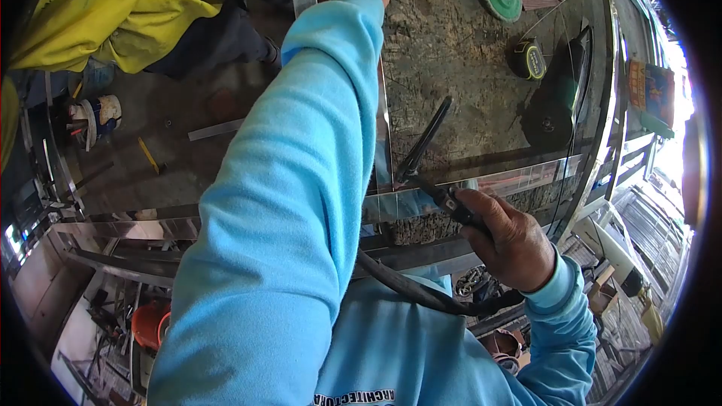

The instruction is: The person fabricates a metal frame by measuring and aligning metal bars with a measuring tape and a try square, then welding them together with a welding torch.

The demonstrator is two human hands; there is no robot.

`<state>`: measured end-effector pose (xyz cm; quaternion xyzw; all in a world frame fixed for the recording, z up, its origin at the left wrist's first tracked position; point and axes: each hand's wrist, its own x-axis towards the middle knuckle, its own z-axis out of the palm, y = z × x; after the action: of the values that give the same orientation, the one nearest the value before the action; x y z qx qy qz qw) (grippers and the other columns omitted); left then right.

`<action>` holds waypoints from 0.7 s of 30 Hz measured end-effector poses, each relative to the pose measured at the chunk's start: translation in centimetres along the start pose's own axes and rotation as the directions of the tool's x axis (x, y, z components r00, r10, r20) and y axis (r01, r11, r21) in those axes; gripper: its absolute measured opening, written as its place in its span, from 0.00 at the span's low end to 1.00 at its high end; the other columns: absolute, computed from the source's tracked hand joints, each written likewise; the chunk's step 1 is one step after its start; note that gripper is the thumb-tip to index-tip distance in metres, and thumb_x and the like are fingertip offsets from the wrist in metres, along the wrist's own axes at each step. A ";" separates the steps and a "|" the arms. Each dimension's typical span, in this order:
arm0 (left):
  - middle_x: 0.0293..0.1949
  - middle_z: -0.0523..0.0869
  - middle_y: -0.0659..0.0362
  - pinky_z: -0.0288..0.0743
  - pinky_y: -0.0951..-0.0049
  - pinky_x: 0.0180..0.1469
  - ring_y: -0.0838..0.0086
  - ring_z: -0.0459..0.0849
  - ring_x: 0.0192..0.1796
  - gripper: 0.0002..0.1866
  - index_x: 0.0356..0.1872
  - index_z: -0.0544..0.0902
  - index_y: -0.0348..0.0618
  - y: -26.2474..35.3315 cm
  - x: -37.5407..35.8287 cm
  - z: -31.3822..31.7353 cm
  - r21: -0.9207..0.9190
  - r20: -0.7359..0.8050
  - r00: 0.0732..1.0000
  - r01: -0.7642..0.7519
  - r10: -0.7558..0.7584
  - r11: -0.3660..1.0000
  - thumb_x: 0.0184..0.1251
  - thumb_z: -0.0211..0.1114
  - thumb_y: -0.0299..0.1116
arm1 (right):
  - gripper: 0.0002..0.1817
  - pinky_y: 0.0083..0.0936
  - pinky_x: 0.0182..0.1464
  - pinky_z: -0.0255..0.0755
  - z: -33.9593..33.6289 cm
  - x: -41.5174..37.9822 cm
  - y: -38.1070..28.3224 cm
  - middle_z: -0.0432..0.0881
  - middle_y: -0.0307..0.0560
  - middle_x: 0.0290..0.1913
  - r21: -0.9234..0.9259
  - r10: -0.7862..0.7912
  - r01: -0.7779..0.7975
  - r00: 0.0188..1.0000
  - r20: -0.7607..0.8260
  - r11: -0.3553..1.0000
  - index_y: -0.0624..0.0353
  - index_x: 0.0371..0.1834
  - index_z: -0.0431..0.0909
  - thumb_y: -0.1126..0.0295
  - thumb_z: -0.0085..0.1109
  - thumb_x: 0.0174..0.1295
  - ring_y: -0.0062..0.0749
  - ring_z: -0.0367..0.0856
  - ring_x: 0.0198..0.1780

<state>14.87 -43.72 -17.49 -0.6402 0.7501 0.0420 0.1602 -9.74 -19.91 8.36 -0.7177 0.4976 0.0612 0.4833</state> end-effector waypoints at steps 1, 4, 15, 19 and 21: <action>0.38 0.92 0.52 0.79 0.56 0.45 0.58 0.92 0.43 0.10 0.36 0.92 0.48 0.1 -0.1 -0.1 0.014 0.012 1.000 0.015 -0.016 1.000 0.69 0.62 0.30 | 0.28 0.39 0.35 0.81 0.0 0.0 -0.1 0.83 0.53 0.43 0.007 0.003 -0.003 1.000 0.012 1.000 0.51 0.68 0.69 0.74 0.64 0.64 0.51 0.87 0.36; 0.38 0.92 0.52 0.79 0.55 0.44 0.58 0.92 0.43 0.10 0.36 0.92 0.48 0.2 -0.4 -0.8 0.075 0.063 0.998 0.004 -0.009 0.997 0.69 0.62 0.30 | 0.28 0.39 0.35 0.81 0.1 0.2 -0.4 0.83 0.53 0.43 -0.004 0.005 -0.004 1.000 0.015 1.000 0.51 0.67 0.70 0.75 0.64 0.63 0.51 0.87 0.36; 0.42 0.92 0.53 0.80 0.57 0.46 0.60 0.91 0.46 0.10 0.36 0.91 0.47 -0.2 1.3 2.2 -0.324 -0.017 0.970 0.225 -0.244 0.919 0.68 0.60 0.28 | 0.29 0.41 0.33 0.83 0.5 0.5 0.9 0.83 0.56 0.46 -0.109 -0.149 0.148 0.989 0.002 0.983 0.52 0.70 0.69 0.73 0.63 0.64 0.54 0.87 0.35; 0.39 0.92 0.55 0.79 0.59 0.44 0.63 0.90 0.46 0.10 0.34 0.90 0.47 -0.4 3.3 5.1 0.407 0.120 0.992 -0.091 0.045 0.909 0.68 0.59 0.27 | 0.29 0.41 0.35 0.83 0.1 0.8 -0.2 0.83 0.56 0.46 -0.102 -0.039 0.045 0.998 0.059 0.994 0.52 0.70 0.68 0.74 0.62 0.65 0.53 0.87 0.35; 0.38 0.92 0.56 0.78 0.59 0.42 0.64 0.90 0.45 0.10 0.33 0.90 0.46 -0.7 3.1 4.7 0.316 0.110 0.991 -0.112 0.081 0.942 0.68 0.60 0.26 | 0.28 0.40 0.37 0.82 0.0 1.0 -0.7 0.83 0.56 0.46 -0.071 -0.018 0.021 0.999 0.046 0.997 0.53 0.69 0.68 0.74 0.62 0.64 0.53 0.87 0.37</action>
<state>16.01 -45.49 -22.72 -0.5652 0.7690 -0.0425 0.2956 -8.71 -20.54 8.30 -0.7378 0.4768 0.0906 0.4692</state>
